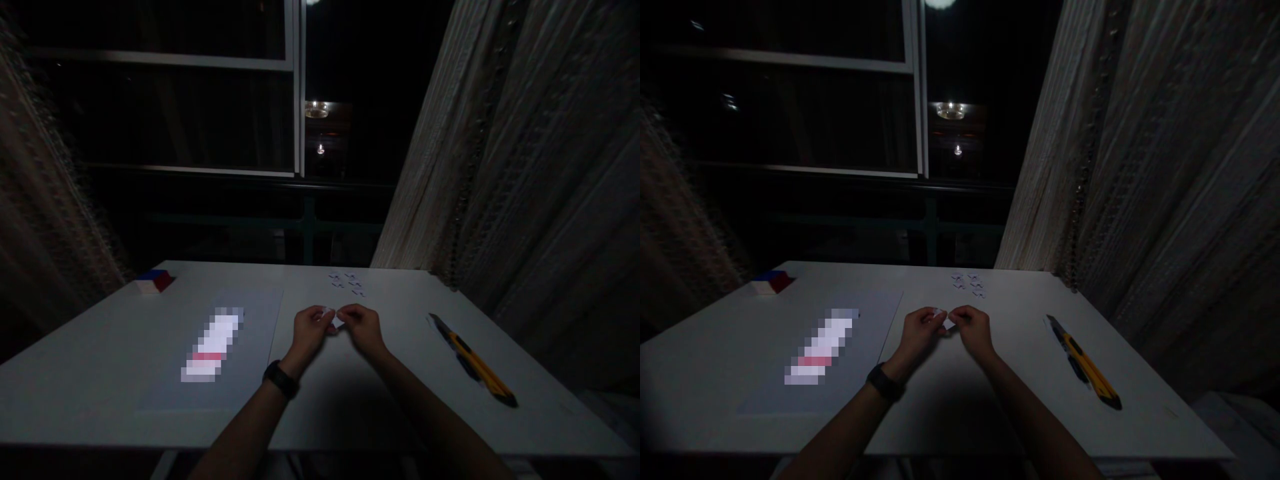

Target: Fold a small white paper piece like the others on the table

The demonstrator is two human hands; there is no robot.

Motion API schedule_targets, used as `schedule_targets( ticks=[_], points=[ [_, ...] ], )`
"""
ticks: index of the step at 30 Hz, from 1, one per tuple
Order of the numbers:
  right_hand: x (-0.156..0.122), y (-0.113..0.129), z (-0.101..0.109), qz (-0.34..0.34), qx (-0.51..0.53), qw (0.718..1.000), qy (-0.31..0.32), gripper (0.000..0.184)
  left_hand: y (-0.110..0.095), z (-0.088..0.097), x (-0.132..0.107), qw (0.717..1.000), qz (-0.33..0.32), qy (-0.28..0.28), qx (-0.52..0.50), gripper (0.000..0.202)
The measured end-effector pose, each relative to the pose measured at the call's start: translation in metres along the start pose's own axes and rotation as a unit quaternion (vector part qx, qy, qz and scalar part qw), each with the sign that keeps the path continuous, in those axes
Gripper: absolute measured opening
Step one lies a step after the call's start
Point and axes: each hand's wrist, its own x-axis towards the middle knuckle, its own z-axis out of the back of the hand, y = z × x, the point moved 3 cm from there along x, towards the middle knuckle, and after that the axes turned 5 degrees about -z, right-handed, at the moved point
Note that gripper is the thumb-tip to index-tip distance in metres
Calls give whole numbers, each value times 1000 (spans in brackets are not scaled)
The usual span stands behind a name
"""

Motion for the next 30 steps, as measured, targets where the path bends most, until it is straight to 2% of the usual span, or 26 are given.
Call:
schedule_targets(
  ticks=[3, 7, 11, 14, 18, 22, 30],
  points=[
    [0, -2, 1, -13, 18, 1000, -12, 7, -1, 0, 0, 1000, -4, 15, 2, 25],
    [0, -2, 3, -5, -10, 1000, 0, 5, 0, 3, 1, 996, 4, 77, -33, 14],
    [0, -2, 3, 3, -40, 998, 40, 6, 3, 7, 3, 992, 14, 128, 19, 22],
    [1, -1, 3, 11, -58, 996, 63, 5, 5, 9, 3, 988, 9, 133, 78, 20],
    [1, 1, 4, 7, -55, 995, 81, 6, 8, 7, 3, 986, 35, 149, 72, 25],
    [1, 2, 5, 3, -32, 995, 98, 5, 6, 7, 3, 987, 17, 126, 103, 25],
    [4, 0, 5, -36, 53, 994, 85, 7, -5, 4, 0, 990, 30, 114, 72, 22]
  ],
)
